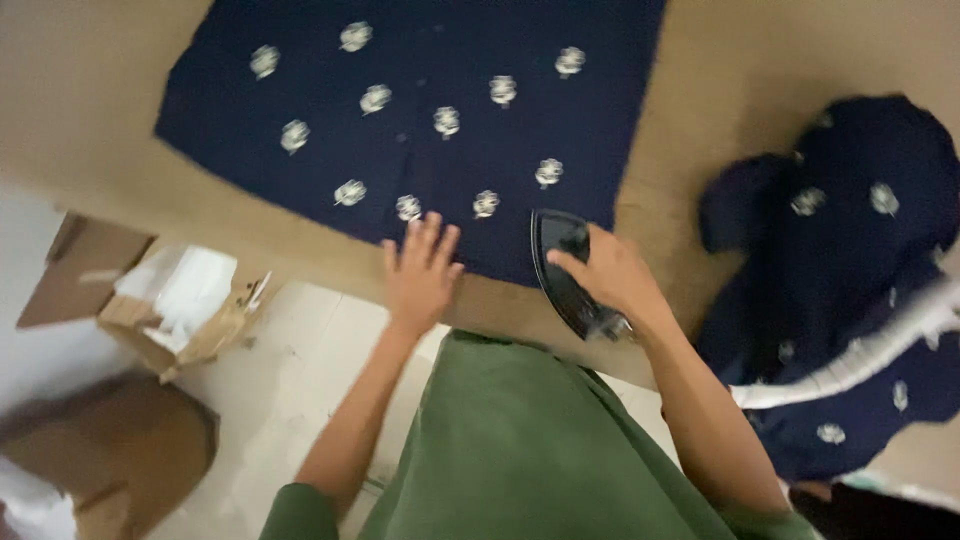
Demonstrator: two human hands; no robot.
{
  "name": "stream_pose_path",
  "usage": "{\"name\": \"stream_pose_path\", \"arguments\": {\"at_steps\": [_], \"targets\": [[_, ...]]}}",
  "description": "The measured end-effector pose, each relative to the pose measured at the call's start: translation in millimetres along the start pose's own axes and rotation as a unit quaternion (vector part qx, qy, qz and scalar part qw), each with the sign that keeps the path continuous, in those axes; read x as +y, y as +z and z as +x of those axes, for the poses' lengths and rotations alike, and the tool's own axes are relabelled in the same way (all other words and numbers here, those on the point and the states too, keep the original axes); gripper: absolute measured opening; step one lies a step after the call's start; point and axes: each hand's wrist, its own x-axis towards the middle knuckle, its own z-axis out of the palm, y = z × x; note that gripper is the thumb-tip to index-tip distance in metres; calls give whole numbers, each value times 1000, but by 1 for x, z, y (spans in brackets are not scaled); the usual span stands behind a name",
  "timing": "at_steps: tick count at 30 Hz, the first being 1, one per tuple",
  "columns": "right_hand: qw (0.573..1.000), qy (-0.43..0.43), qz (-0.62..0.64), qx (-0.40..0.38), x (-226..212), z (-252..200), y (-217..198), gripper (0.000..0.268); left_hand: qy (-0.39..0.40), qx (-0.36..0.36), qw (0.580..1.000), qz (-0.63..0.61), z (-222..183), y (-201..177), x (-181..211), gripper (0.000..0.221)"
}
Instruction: A worker in a garment factory efficiently irons multiple dark blue shirts with floral patterns using a professional steam iron on a large table.
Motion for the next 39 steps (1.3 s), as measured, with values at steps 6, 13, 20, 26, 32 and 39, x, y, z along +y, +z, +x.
{"name": "stream_pose_path", "arguments": {"at_steps": [6, 13, 20, 26, 32, 39], "targets": [[975, -132, -174, -51, -76, 30, 42, 70, -131, -115, 984, -19, -11, -71, -72, 51], [961, -241, -124, -62, -149, 69, 92, 61, -278, 4, 960, -43, -29, -63, -86, 41], [962, -181, -159, -132, -145, 17, 109, 72, -78, 122, 983, -109, -3, -21, -117, 63], [982, -129, -96, -97, -122, 2, 88, 65, 88, -15, 991, -105, 48, -33, -153, 24], [987, -92, 68, 114, -173, 75, 0, 59, 174, -41, 976, -125, 68, -13, -177, 28], [957, -20, 208, 202, -208, 289, -71, 36, 205, 38, 950, -232, 72, -1, -190, 23]]}}
